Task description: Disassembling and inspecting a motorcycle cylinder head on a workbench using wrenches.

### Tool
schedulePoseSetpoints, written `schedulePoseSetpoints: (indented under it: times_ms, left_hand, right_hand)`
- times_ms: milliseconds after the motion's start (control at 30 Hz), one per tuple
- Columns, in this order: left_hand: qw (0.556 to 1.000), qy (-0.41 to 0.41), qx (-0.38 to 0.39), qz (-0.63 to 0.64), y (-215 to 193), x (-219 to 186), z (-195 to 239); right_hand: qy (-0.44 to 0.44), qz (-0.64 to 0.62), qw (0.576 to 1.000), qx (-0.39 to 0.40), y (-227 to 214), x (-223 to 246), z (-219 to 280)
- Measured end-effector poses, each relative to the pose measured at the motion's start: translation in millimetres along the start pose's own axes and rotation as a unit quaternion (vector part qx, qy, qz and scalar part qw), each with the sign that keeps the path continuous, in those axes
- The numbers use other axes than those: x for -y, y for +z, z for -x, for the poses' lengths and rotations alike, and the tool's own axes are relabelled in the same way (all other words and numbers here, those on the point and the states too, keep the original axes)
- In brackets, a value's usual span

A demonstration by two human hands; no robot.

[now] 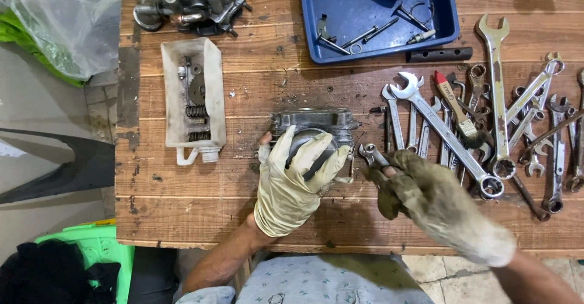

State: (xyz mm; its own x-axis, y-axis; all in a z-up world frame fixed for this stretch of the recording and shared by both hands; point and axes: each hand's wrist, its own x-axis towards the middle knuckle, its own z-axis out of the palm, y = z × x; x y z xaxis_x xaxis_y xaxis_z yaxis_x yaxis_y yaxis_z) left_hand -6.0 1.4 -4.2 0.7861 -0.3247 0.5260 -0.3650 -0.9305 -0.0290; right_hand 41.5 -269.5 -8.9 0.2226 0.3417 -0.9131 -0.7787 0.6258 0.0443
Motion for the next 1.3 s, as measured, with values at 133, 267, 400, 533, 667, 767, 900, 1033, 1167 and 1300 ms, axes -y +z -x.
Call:
schedulePoseSetpoints:
  times_ms: [133,267,400,533,667,767,900,1033,1167,1300]
  left_hand:
    - [0.996,-0.033,-0.046,0.07,12,-4,6]
    - [0.988,-0.065,-0.056,0.126,7,-9,4]
    - [0.976,-0.06,-0.097,0.187,14,5,12]
    - [0.898,-0.111,-0.082,0.417,23,24,23]
    - [0.837,-0.27,-0.19,0.436,13,38,8]
    - [0.826,-0.311,-0.101,0.458,10,58,-6]
    - [0.809,-0.226,0.0,0.543,38,75,-5]
    - [0.745,-0.308,0.051,0.589,36,68,-8]
    - [0.766,-0.313,0.032,0.56,61,66,7]
    - [0.793,-0.306,0.017,0.527,44,61,9]
  right_hand:
    - [-0.179,0.408,0.895,-0.02,74,-41,27]
    - [-0.259,0.442,0.856,-0.061,76,-64,13]
    - [-0.317,0.463,0.823,-0.09,77,-90,-1]
    - [-0.392,0.493,0.765,-0.136,70,-107,-16]
    - [-0.465,0.519,0.695,-0.178,62,-116,-28]
    - [-0.509,0.534,0.644,-0.204,59,-121,-40]
    - [-0.552,0.547,0.588,-0.224,49,-122,-55]
    - [-0.596,0.445,0.657,-0.124,47,-115,-60]
    - [-0.648,0.406,0.643,-0.05,89,-102,-29]
    - [-0.627,0.444,0.639,-0.036,100,-83,-28]
